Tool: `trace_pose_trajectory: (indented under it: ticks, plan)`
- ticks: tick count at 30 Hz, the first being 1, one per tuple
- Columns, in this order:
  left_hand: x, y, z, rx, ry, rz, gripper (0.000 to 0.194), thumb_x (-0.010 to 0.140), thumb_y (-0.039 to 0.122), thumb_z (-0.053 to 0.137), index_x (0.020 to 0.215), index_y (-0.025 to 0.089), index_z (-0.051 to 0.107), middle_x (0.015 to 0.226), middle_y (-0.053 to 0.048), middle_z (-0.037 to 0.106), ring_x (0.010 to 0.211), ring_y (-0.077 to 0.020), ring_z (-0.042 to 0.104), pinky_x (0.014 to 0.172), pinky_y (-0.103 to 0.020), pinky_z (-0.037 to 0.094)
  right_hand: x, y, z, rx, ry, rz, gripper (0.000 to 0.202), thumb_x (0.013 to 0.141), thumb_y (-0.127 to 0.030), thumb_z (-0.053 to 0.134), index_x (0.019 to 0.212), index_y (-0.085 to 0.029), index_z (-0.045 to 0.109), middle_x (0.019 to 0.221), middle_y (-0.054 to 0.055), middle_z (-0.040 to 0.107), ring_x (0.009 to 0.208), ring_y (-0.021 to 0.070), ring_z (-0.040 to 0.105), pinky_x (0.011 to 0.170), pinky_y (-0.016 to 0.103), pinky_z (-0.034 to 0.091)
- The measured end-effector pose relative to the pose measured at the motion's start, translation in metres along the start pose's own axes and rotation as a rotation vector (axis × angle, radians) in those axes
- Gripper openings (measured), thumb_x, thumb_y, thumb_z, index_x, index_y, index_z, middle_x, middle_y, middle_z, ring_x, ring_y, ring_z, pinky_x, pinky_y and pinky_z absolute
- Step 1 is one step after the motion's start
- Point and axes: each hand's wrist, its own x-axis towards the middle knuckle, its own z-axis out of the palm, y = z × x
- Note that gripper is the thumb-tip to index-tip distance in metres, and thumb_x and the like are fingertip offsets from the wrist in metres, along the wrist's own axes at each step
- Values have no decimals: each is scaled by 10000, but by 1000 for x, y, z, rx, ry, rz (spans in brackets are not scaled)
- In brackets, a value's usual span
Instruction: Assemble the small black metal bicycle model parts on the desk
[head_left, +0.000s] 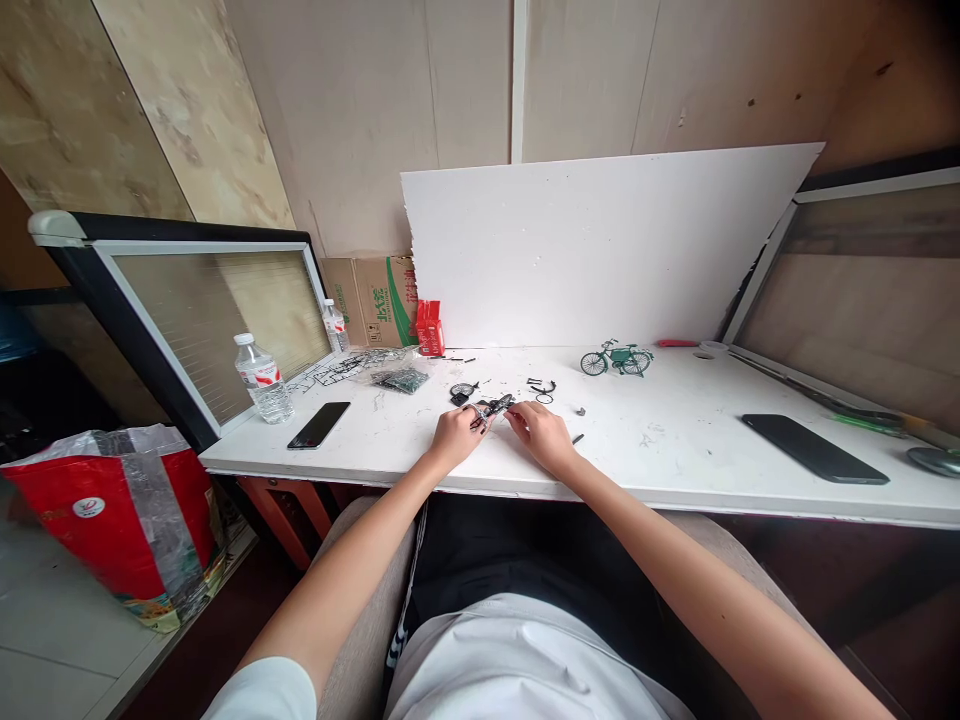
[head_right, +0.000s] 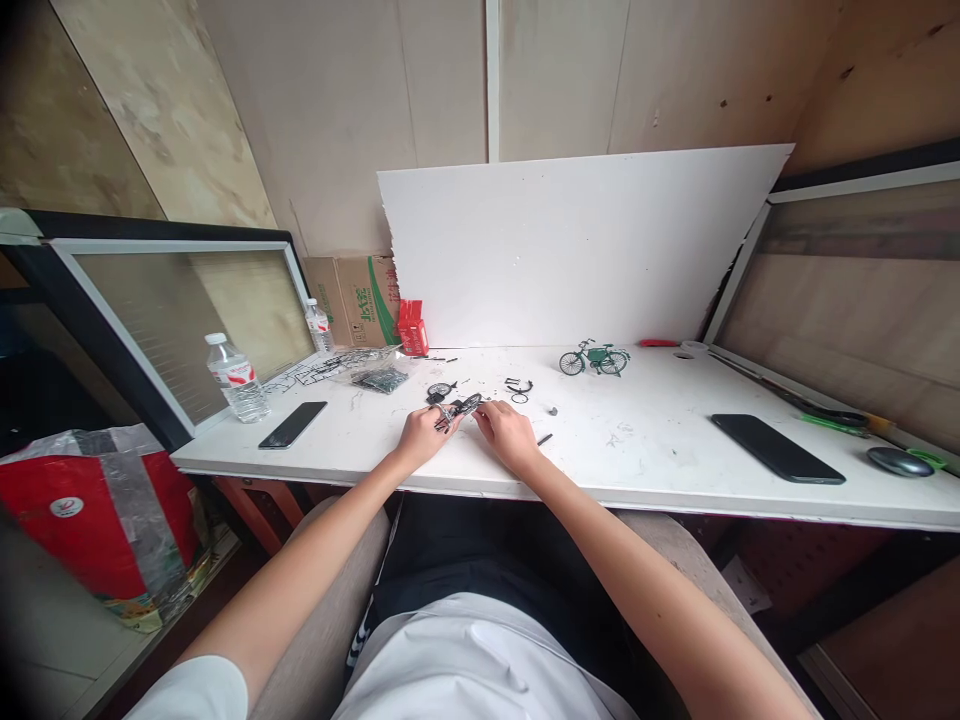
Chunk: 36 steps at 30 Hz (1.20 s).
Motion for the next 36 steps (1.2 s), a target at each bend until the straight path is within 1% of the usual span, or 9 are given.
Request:
trace_pose_trajectory:
  ticks: [7,14,16,19,21,24,28,32,36]
  plan:
    - [-1,0,0,14,-5,5,177,914,281,749,786,186,671,773,-93,766,666,-209,714,625,-278,506,0,0,-2,16,-81,2,287,1110,-355,442,999,-212,664,954,80,732,765,193,643,658,287,409]
    - [-2,-4,4,12,20,-31,218,923,336,747,777,191,677,760,-94,764,681,-217,730,652,-287,540,1,-1,-5,80,-125,4,274,1103,-322,444,962,-217,653,933,68,729,757,187,639,666,282,412]
    - [-3,-5,5,2,10,-20,180,931,330,737,824,190,698,801,-97,778,716,-225,745,678,-294,557,1,-3,-6,79,-119,11,287,1101,-340,446,949,-214,654,925,69,725,755,188,637,654,285,408]
    - [-3,-4,4,-20,4,12,103,934,293,730,959,193,730,879,-94,797,774,-230,762,721,-298,575,0,-6,-8,71,-106,4,278,1089,-382,480,954,-212,654,905,63,717,751,185,634,638,284,400]
    - [-3,-3,3,-31,11,35,118,934,273,727,1022,194,734,916,-92,802,794,-230,765,729,-297,575,-1,-7,-9,68,-98,-9,261,1073,-413,517,987,-211,658,905,61,718,759,185,638,635,282,402]
    - [-1,0,1,-5,30,33,86,931,265,727,967,187,733,855,-83,790,746,-217,751,686,-283,551,-1,-6,-8,70,-94,-20,245,1067,-419,535,1062,-212,666,949,70,730,795,192,656,643,282,422]
    - [0,3,-2,25,42,11,108,925,269,730,868,179,715,758,-64,754,679,-191,715,649,-264,513,1,-3,-4,78,-93,-23,201,1072,-365,536,1120,-219,665,1057,90,742,899,214,681,700,291,468]
    - [0,3,-2,33,41,10,136,928,284,725,841,180,710,726,-58,738,648,-182,692,640,-263,508,1,-3,-4,77,-88,-7,168,1073,-286,519,1103,-216,668,1070,97,742,923,220,682,718,299,481]
    - [-2,0,0,20,24,16,161,937,304,717,835,179,714,745,-70,751,648,-190,699,647,-274,530,1,-4,-5,85,-81,-5,171,1070,-259,508,1071,-211,672,1043,94,739,898,218,673,710,299,475]
